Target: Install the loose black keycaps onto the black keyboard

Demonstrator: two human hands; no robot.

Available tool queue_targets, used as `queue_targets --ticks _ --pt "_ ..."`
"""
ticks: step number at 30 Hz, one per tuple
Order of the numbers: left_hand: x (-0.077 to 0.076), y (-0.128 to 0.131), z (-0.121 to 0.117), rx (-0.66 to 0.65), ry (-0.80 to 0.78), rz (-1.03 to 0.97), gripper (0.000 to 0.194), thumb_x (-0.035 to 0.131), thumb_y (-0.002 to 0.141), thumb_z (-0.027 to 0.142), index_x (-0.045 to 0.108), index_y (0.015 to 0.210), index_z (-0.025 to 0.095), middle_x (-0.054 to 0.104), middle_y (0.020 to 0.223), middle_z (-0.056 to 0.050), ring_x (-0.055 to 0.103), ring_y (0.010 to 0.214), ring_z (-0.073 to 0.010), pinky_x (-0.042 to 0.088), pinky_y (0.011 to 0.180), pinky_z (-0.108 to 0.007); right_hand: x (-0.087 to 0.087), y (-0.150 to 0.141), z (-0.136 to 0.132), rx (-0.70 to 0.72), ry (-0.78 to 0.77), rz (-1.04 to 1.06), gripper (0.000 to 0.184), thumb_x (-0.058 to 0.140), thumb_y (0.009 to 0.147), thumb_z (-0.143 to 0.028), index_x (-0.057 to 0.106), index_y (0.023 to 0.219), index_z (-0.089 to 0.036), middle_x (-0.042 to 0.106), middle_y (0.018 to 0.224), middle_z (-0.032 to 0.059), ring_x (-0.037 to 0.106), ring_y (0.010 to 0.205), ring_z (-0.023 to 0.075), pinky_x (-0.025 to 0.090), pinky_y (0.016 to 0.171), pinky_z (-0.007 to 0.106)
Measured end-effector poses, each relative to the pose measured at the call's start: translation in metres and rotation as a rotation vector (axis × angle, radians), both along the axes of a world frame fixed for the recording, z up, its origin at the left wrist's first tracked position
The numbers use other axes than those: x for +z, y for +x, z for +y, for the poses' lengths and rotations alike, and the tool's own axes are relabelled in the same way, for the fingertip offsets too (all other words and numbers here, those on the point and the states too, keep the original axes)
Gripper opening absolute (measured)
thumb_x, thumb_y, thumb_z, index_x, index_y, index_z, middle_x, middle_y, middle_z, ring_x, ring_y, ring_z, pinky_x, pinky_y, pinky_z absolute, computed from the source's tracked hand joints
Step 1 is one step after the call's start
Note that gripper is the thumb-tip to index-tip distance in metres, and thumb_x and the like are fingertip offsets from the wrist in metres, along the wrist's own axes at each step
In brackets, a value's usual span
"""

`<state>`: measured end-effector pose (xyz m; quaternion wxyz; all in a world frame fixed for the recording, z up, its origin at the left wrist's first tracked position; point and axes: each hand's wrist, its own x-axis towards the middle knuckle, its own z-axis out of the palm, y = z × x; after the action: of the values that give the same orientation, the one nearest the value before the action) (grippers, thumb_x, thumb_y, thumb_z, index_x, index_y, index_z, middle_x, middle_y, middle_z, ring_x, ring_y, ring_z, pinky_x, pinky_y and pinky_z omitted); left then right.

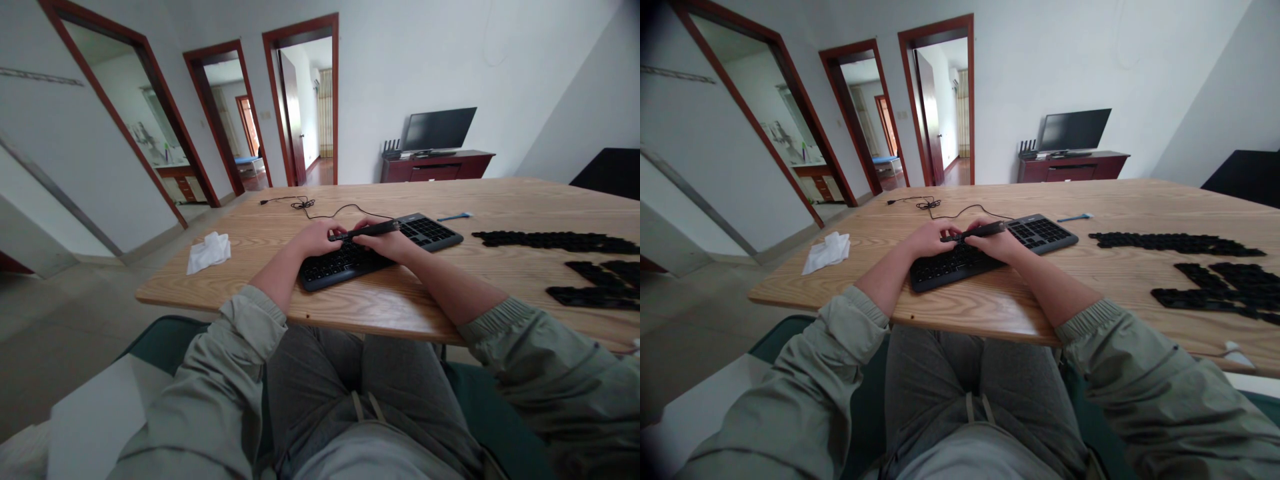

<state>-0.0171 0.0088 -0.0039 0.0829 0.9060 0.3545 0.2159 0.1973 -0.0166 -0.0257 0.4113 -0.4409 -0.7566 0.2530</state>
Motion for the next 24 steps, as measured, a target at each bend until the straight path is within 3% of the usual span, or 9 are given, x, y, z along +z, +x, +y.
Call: queue_targets --ticks 9,17,24 --pt "-0.006 0.009 0.009 0.020 0.084 0.121 0.036 0.063 0.079 0.034 0.071 0.110 0.018 0.070 0.108 -0.007 0.063 0.101 -0.0203 0.049 0.094 -0.031 0.006 -0.003 -0.002 -0.045 -0.039 0.020 0.025 0.062 0.079 -0.039 0.070 0.089 -0.017 0.062 0.064 0.0009 0.054 0.056 0.0136 0.044 0.054 0.025" --pt "-0.008 0.017 0.010 0.038 0.109 0.107 0.032 0.066 0.077 0.043 0.074 0.095 0.018 0.073 0.093 -0.006 0.064 0.089 -0.0207 0.050 0.082 -0.032 0.002 -0.001 -0.004 -0.043 0.054 -0.009 0.029 0.063 0.082 -0.046 0.070 0.088 -0.018 0.067 0.074 0.0060 0.059 0.066 0.0180 0.049 0.063 0.029" --pt "-0.013 0.019 0.013 0.015 0.117 0.080 0.038 0.052 0.088 0.048 0.075 0.089 0.018 0.073 0.086 -0.006 0.063 0.081 -0.0174 0.047 0.076 -0.028 -0.004 0.000 0.003 -0.079 0.033 0.019 0.039 0.059 0.083 -0.053 0.070 0.086 -0.016 0.064 0.065 0.0032 0.053 0.056 0.0153 0.045 0.056 0.027"
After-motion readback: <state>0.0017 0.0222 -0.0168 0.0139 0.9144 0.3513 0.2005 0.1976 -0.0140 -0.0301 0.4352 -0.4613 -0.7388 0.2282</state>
